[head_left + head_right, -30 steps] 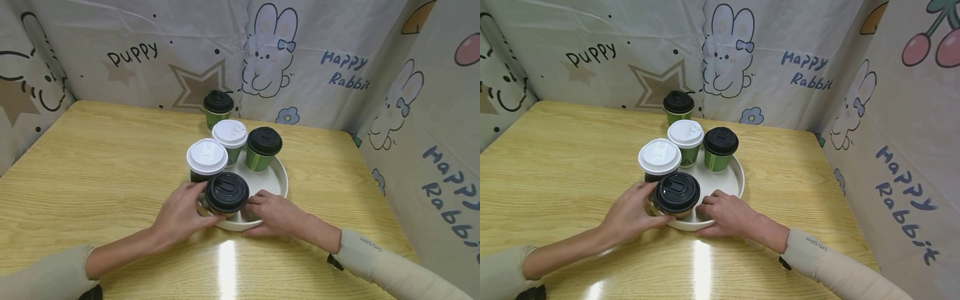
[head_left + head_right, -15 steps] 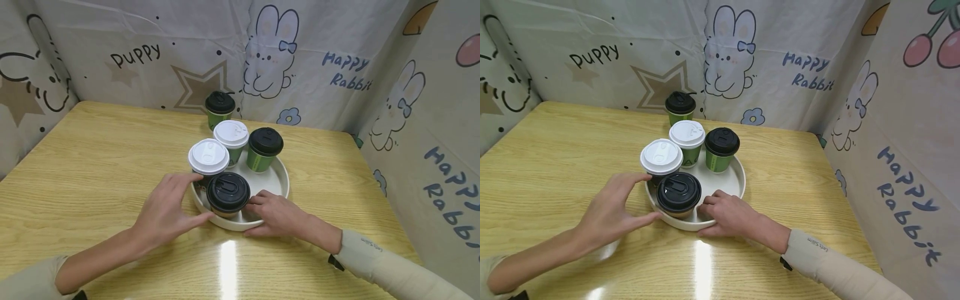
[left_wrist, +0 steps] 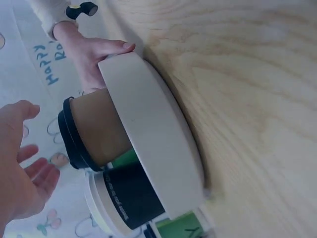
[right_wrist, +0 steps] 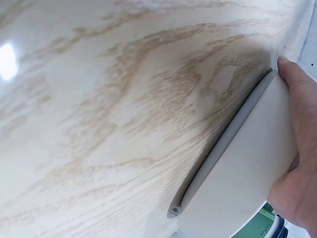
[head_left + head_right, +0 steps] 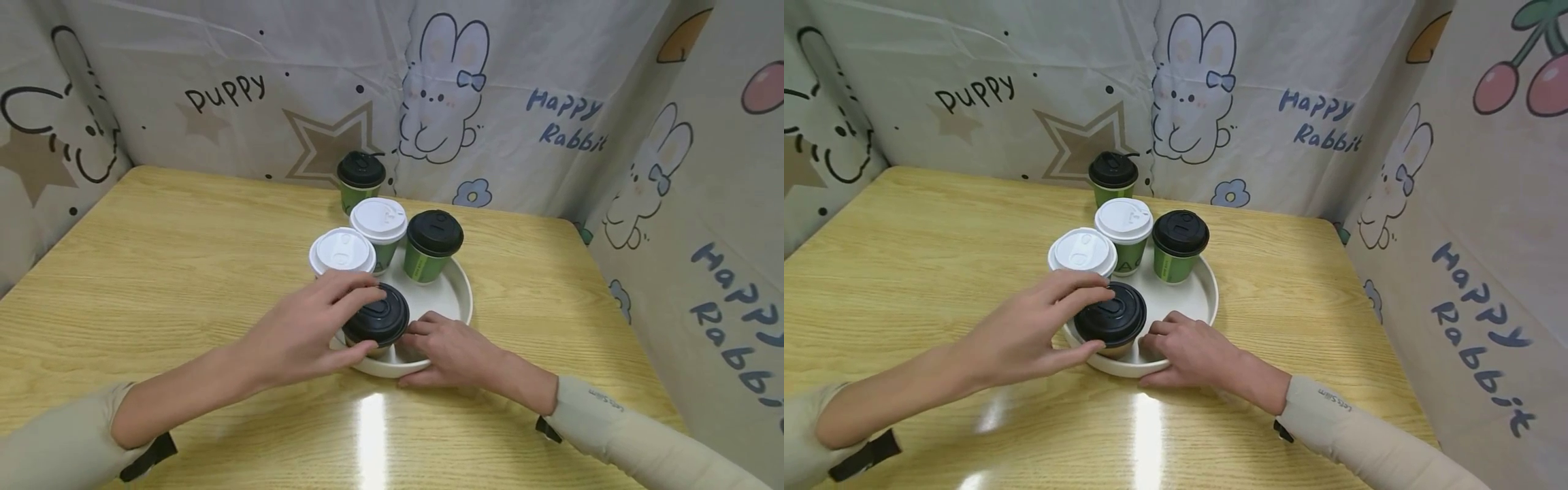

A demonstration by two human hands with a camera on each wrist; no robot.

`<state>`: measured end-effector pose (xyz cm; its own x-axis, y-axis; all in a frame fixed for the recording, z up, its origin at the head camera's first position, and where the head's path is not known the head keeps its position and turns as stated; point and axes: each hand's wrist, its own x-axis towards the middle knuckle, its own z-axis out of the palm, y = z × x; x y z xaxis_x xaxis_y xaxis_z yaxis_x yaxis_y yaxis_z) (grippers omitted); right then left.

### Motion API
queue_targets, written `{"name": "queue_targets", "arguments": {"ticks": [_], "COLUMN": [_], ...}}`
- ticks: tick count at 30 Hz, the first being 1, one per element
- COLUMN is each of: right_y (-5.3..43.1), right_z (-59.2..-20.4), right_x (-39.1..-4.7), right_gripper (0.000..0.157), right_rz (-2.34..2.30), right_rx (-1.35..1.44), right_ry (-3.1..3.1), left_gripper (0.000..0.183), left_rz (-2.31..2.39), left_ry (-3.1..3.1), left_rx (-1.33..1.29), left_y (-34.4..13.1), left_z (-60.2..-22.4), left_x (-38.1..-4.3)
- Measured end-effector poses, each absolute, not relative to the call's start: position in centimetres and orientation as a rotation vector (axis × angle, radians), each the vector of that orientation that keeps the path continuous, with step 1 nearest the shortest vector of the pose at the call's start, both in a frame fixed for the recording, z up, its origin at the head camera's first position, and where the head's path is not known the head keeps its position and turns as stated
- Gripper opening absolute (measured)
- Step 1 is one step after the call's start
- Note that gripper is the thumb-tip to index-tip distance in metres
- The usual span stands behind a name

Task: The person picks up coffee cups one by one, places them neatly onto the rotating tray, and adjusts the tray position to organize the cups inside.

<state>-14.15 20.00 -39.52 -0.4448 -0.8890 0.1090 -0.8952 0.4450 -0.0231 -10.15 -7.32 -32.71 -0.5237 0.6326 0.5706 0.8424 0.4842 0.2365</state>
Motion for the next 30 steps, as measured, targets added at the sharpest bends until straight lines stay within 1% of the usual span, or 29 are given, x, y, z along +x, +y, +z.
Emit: {"name": "queue_targets", "arguments": {"ticks": [4, 10, 20, 30], "right_y": [20.1, 20.1, 20.0, 19.9], "right_z": [-39.6, -39.7, -39.5, -39.5], "right_x": [-14.1, -14.2, -14.3, -14.1], "right_gripper": [0.059, 0.059, 0.060, 0.060], "right_rz": [0.116, 0.125, 0.108, 0.101], "right_rx": [1.610, 1.601, 1.604, 1.602], "right_ry": [-2.608, -2.639, -2.623, -2.628], "left_gripper": [0.050, 0.041, 0.036, 0.030], "left_rz": [-0.652, -0.540, -0.409, -0.410], "left_ry": [-2.330, -2.363, -2.353, -2.340], "left_rx": [-1.336, -1.364, -1.388, -1.379], "left_y": [-6.4, -5.7, -5.5, -5.2], "left_z": [-32.6, -33.1, -33.4, -33.5], "left_x": [-10.6, -11.1, -11.1, -11.2]}}
